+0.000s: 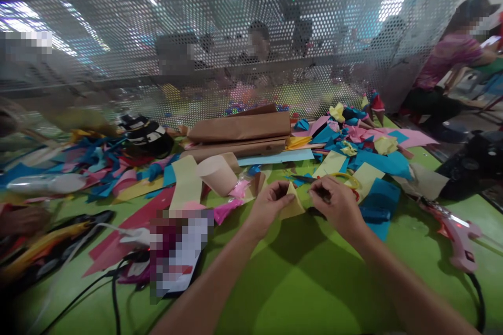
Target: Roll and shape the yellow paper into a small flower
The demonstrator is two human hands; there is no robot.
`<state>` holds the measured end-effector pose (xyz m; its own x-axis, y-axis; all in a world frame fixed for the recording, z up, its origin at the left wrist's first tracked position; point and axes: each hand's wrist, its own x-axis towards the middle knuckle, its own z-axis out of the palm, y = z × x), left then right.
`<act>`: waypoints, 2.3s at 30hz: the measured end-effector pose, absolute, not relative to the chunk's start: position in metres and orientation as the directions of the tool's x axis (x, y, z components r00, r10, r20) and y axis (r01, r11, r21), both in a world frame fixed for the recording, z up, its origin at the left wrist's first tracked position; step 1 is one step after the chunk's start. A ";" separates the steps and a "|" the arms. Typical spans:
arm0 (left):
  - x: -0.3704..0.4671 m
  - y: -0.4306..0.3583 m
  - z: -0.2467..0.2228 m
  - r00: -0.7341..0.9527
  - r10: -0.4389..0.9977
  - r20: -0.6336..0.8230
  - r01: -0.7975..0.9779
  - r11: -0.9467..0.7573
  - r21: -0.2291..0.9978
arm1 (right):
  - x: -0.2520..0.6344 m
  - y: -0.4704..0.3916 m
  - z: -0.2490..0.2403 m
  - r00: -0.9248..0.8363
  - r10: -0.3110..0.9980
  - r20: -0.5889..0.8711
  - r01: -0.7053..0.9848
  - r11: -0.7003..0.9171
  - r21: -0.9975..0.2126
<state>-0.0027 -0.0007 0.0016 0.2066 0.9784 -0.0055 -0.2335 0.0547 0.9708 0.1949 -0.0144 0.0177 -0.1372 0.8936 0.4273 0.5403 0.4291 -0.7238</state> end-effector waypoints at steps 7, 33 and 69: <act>-0.005 0.003 0.000 0.177 0.984 -0.021 -0.305 0.075 0.949 | 0.194 -0.025 0.033 -0.232 0.911 0.341 0.295 0.400 -0.868; -0.007 0.000 0.006 0.194 0.980 0.054 -0.041 -0.047 0.998 | 0.189 -0.014 0.003 -0.196 0.963 0.187 0.312 0.242 -0.919; -0.008 -0.001 0.011 0.336 0.937 0.095 0.031 -0.112 0.993 | 0.191 -0.010 0.004 -0.145 0.980 0.135 0.202 0.163 -0.966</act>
